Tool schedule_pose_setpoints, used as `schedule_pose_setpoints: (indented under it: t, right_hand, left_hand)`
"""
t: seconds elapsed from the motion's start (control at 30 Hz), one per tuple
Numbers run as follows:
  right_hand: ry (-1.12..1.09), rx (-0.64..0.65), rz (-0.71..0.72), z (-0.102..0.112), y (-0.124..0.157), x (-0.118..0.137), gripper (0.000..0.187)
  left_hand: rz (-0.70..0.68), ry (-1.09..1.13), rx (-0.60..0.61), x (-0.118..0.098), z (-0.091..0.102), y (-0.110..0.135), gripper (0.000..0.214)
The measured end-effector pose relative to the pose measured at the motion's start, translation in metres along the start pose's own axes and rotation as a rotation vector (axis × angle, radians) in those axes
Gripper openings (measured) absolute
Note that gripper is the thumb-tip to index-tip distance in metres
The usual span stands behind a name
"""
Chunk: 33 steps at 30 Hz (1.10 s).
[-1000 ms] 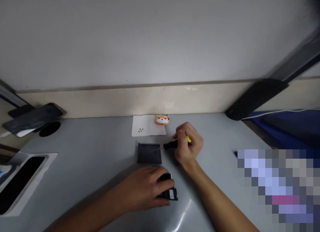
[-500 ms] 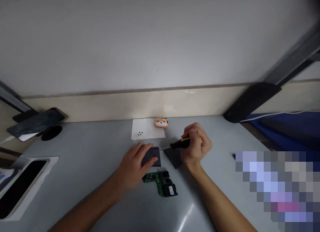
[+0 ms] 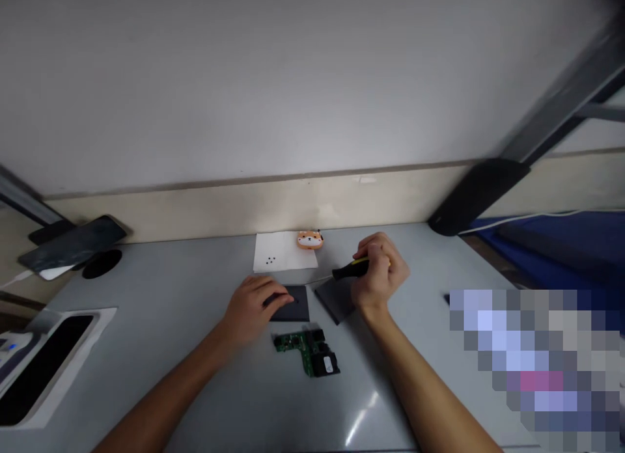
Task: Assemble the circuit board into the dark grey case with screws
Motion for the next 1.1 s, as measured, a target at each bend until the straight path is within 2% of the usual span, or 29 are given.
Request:
schedule_pose_setpoints:
  t: [0.1,0.17,0.33,0.47,0.67,0.8,0.9,1.0,1.1]
  right_hand:
    - [0.042,-0.025,-0.067,0.006,-0.007,-0.016,0.032]
    - [0.064,-0.036,-0.176,0.009,-0.01,-0.031,0.031]
    - [0.049,-0.082,-0.506,0.015,-0.01,-0.066,0.028]
    - [0.002,-0.189,-0.661,0.023,-0.015,-0.079,0.026]
    - [-0.246,-0.323,-0.794,0.033,-0.027,-0.088,0.018]
    - [-0.276,-0.342,-0.799,0.04,-0.036,-0.089,0.019]
    - [-0.214,-0.307,-0.795,0.045,-0.041,-0.087,0.019]
    - [-0.313,-0.214,-0.786,0.05,-0.047,-0.088,0.018]
    - [-0.482,-0.119,-0.725,0.059,-0.057,-0.09,0.022]
  left_hand:
    - [0.055,-0.022,0.009,0.012,0.006,-0.019,0.019]
    - [0.073,-0.067,0.052,0.022,0.005,-0.04,0.02]
    - [0.117,-0.141,0.184,0.044,-0.013,-0.096,0.016]
    - [0.124,-0.148,0.236,0.046,-0.029,-0.109,0.014]
    - [0.108,-0.217,0.268,0.049,-0.039,-0.1,0.016]
    - [0.025,-0.182,0.251,0.049,-0.029,-0.085,0.023]
    - [0.027,-0.108,0.158,0.046,-0.011,-0.056,0.026]
    - [0.03,-0.045,0.086,0.038,0.007,-0.019,0.024]
    - [0.027,-0.018,0.157,0.033,0.017,0.008,0.022]
Point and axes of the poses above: each hand's wrist, its own y-axis away from the middle knuckle, its own z-axis out of the back of the hand, x = y × z, the point moved 3 cm from there along -y, towards the middle knuckle, and after that the axes turned 4 degrees about x, right-handed, at the moved point
